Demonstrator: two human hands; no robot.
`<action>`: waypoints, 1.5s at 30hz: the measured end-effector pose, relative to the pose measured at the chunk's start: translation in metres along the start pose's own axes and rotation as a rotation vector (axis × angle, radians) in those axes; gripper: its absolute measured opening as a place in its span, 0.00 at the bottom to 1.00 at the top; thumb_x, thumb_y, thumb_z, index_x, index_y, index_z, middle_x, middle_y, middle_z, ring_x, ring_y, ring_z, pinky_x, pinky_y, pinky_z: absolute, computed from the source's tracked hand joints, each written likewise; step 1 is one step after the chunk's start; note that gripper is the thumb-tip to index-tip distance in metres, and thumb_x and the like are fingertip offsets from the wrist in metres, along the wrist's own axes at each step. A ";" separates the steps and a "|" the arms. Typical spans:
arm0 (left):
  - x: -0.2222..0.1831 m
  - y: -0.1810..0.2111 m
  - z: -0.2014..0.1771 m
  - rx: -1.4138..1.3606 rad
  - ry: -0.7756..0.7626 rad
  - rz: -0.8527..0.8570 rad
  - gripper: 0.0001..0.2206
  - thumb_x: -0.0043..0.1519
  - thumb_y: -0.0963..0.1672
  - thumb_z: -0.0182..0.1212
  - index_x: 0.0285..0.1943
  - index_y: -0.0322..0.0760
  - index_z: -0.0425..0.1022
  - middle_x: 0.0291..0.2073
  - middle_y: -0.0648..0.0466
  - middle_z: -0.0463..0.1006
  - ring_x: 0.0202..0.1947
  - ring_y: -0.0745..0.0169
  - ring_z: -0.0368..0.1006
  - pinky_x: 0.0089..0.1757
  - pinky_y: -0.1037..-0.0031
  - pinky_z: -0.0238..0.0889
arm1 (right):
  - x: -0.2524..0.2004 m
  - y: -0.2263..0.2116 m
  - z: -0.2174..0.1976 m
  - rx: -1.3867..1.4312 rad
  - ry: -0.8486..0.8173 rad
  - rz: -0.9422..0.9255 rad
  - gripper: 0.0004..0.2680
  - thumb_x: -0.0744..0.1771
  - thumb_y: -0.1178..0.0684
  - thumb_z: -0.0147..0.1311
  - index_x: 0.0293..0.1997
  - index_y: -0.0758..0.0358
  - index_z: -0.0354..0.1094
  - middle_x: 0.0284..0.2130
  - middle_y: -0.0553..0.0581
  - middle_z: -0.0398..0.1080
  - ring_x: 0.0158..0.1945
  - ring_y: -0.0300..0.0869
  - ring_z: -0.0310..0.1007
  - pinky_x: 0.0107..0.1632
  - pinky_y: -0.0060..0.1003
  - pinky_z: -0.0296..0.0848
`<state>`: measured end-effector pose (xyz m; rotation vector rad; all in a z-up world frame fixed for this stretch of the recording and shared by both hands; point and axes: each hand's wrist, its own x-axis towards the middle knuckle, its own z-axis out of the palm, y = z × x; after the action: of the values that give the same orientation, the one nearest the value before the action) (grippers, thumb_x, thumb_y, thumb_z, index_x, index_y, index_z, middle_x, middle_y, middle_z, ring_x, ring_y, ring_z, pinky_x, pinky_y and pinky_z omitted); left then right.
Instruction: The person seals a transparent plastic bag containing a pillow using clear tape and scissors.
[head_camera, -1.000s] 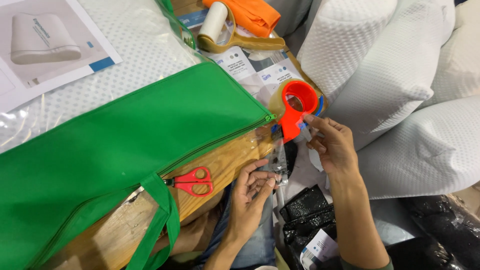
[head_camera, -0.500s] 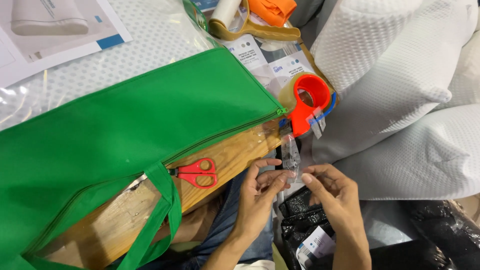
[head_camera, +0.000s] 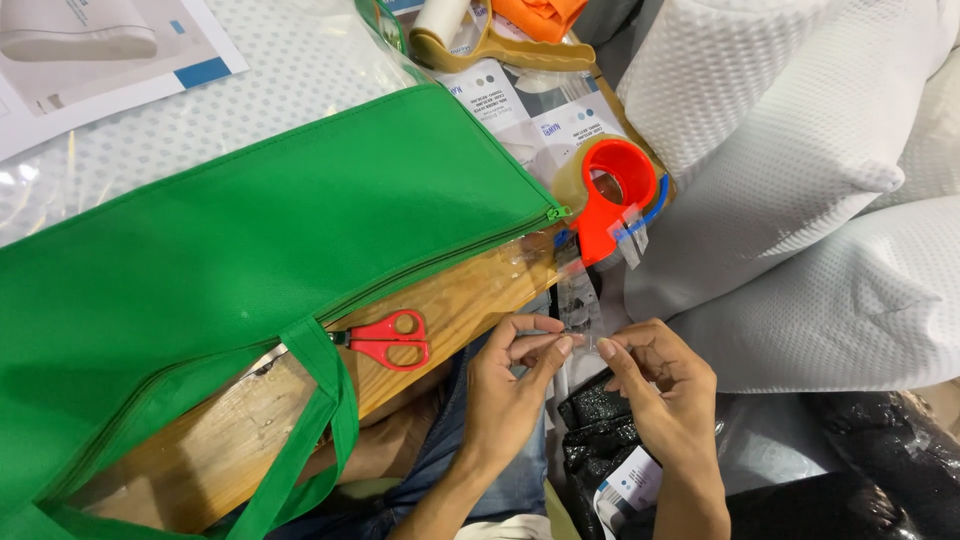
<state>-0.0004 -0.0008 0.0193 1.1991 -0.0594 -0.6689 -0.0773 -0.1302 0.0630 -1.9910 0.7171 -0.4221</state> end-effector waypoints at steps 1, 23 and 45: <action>-0.001 0.002 -0.001 -0.001 -0.001 -0.001 0.09 0.61 0.46 0.66 0.45 0.39 0.75 0.40 0.47 0.90 0.47 0.65 0.86 0.45 0.78 0.74 | 0.000 0.000 -0.001 -0.001 0.001 0.001 0.04 0.66 0.56 0.62 0.31 0.63 0.74 0.26 0.52 0.73 0.21 0.35 0.71 0.27 0.24 0.70; 0.001 -0.010 -0.004 -0.089 -0.165 -0.296 0.18 0.59 0.50 0.63 0.50 0.35 0.82 0.41 0.48 0.86 0.30 0.61 0.82 0.20 0.79 0.71 | 0.000 0.001 0.001 0.098 -0.049 0.124 0.03 0.66 0.57 0.61 0.34 0.66 0.77 0.27 0.55 0.76 0.22 0.36 0.71 0.25 0.24 0.68; 0.013 -0.018 -0.018 -0.020 -0.224 -0.304 0.13 0.57 0.46 0.70 0.42 0.29 0.84 0.25 0.51 0.78 0.28 0.70 0.73 0.24 0.76 0.74 | -0.001 -0.003 -0.011 -0.085 -0.057 0.046 0.05 0.66 0.56 0.60 0.33 0.66 0.77 0.26 0.53 0.72 0.26 0.34 0.71 0.31 0.26 0.81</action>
<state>0.0093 0.0041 -0.0079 1.1201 -0.0586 -1.0678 -0.0829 -0.1356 0.0714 -2.0532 0.7542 -0.3110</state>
